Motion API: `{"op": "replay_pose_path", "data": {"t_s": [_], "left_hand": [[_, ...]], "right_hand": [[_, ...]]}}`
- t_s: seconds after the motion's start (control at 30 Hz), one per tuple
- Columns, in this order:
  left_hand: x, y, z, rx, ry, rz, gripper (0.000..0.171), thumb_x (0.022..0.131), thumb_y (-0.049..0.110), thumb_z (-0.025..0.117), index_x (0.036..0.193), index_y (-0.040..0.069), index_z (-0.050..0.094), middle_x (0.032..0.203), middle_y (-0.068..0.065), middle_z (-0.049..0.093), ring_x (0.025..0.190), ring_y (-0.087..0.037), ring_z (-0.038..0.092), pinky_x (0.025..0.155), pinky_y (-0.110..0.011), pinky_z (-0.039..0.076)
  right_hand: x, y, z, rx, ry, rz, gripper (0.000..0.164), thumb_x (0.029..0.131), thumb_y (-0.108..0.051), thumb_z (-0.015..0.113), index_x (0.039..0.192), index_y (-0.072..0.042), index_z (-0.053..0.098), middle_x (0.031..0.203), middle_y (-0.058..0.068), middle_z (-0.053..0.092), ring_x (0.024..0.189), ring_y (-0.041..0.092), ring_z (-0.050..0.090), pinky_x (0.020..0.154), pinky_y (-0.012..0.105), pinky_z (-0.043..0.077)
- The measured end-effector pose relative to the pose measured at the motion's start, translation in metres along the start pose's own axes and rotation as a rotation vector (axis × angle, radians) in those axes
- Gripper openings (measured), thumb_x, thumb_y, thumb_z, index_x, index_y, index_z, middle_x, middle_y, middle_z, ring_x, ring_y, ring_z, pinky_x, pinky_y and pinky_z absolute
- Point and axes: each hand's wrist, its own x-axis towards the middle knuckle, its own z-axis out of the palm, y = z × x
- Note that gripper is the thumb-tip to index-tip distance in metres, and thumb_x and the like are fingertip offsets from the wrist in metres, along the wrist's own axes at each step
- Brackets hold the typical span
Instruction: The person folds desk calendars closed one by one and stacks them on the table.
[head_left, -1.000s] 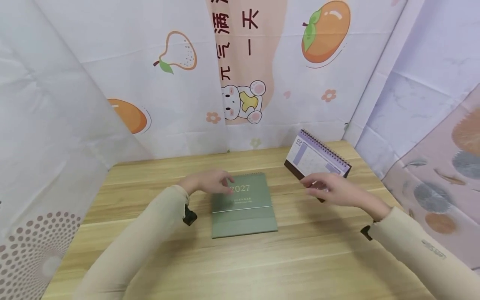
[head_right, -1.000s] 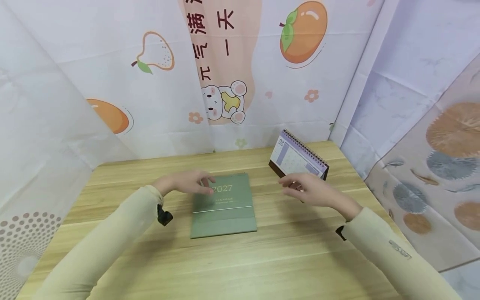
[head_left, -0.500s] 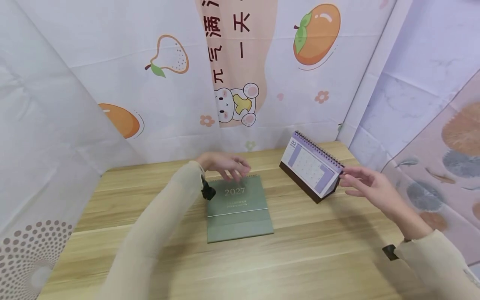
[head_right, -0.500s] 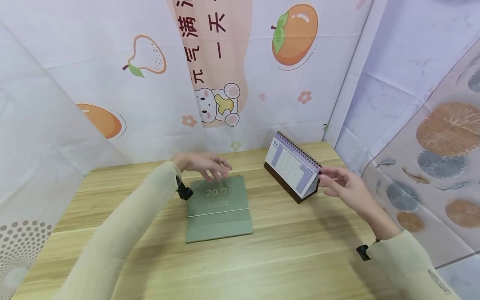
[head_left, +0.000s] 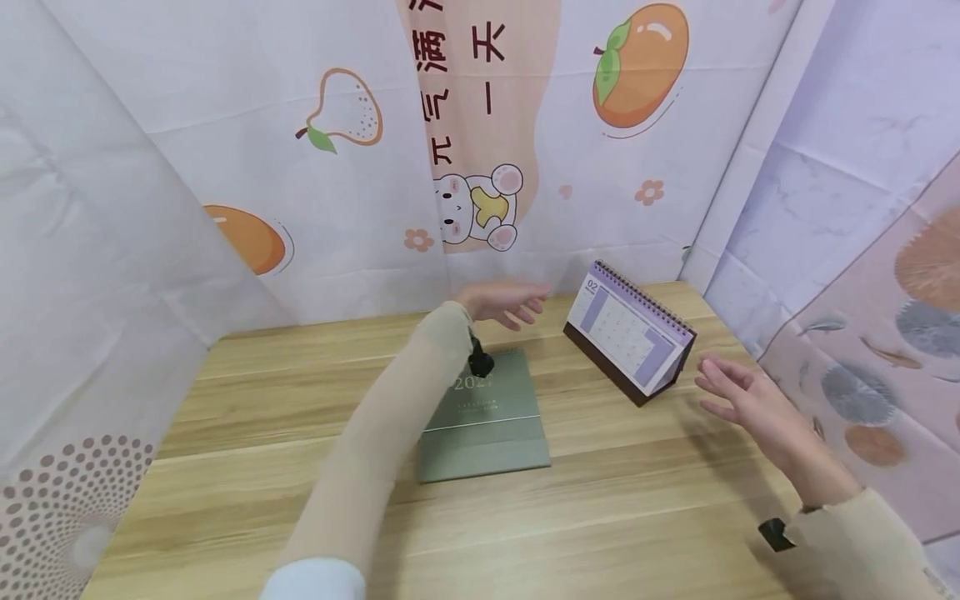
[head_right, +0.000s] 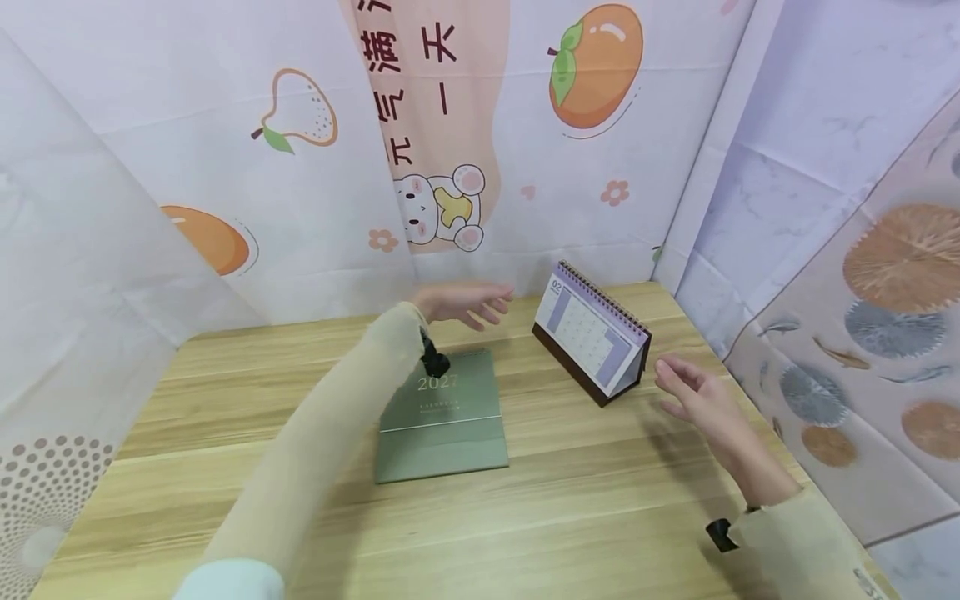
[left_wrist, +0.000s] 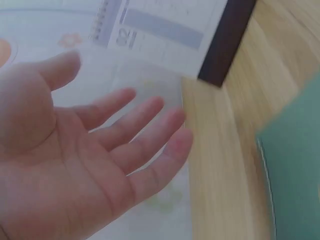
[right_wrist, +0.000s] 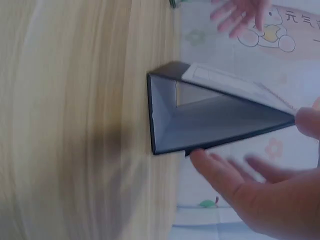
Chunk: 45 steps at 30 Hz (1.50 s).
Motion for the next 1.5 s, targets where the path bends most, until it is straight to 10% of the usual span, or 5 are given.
{"op": "replay_pose_path", "data": {"t_s": [0.17,0.4,0.87,1.23,1.5], "left_hand": [[0.017,0.016,0.024,0.005,0.065,0.035,0.074,0.107,0.059,0.029,0.163,0.012,0.02,0.162,-0.02,0.029,0.146,-0.038,0.034,0.114,-0.051,0.036],[0.035,0.029,0.052,-0.01,0.263,0.081,0.074,0.102,0.07,0.026,0.162,0.026,0.028,0.167,-0.002,0.024,0.148,-0.035,0.03,0.113,-0.057,0.035],[0.068,0.029,0.066,0.004,0.378,0.121,0.075,0.098,0.075,0.031,0.156,0.028,0.042,0.16,0.002,0.039,0.147,-0.026,0.035,0.116,-0.055,0.032],[0.071,0.028,0.071,-0.016,0.412,0.119,0.078,0.098,0.073,0.039,0.155,0.019,0.044,0.159,-0.001,0.041,0.147,-0.024,0.035,0.119,-0.045,0.029],[0.079,0.033,0.072,-0.012,0.441,0.114,0.079,0.097,0.074,0.038,0.154,0.019,0.046,0.157,-0.002,0.043,0.146,-0.024,0.037,0.118,-0.047,0.03]], "right_hand": [[-0.005,-0.001,0.009,0.197,-0.01,0.057,0.084,0.11,-0.041,0.04,0.156,0.008,-0.01,0.163,0.029,-0.011,0.149,0.049,0.001,0.106,0.025,0.043],[-0.007,-0.005,0.026,0.342,-0.083,0.146,0.089,0.109,-0.047,0.035,0.152,0.002,-0.026,0.16,0.021,-0.029,0.147,0.048,-0.014,0.117,0.059,0.006],[0.004,-0.011,0.031,0.425,-0.157,0.109,0.084,0.109,-0.049,0.031,0.156,0.004,-0.014,0.162,0.026,-0.019,0.149,0.047,-0.011,0.118,0.06,0.005],[0.006,-0.011,0.032,0.525,-0.214,0.028,0.049,0.11,-0.04,0.036,0.156,-0.024,0.038,0.166,0.003,0.017,0.144,0.018,0.036,0.1,0.027,0.049],[0.007,-0.018,0.031,0.488,-0.198,0.077,0.062,0.109,-0.046,0.035,0.163,-0.021,0.014,0.168,0.014,-0.01,0.151,0.044,-0.007,0.108,0.033,0.043]]}}
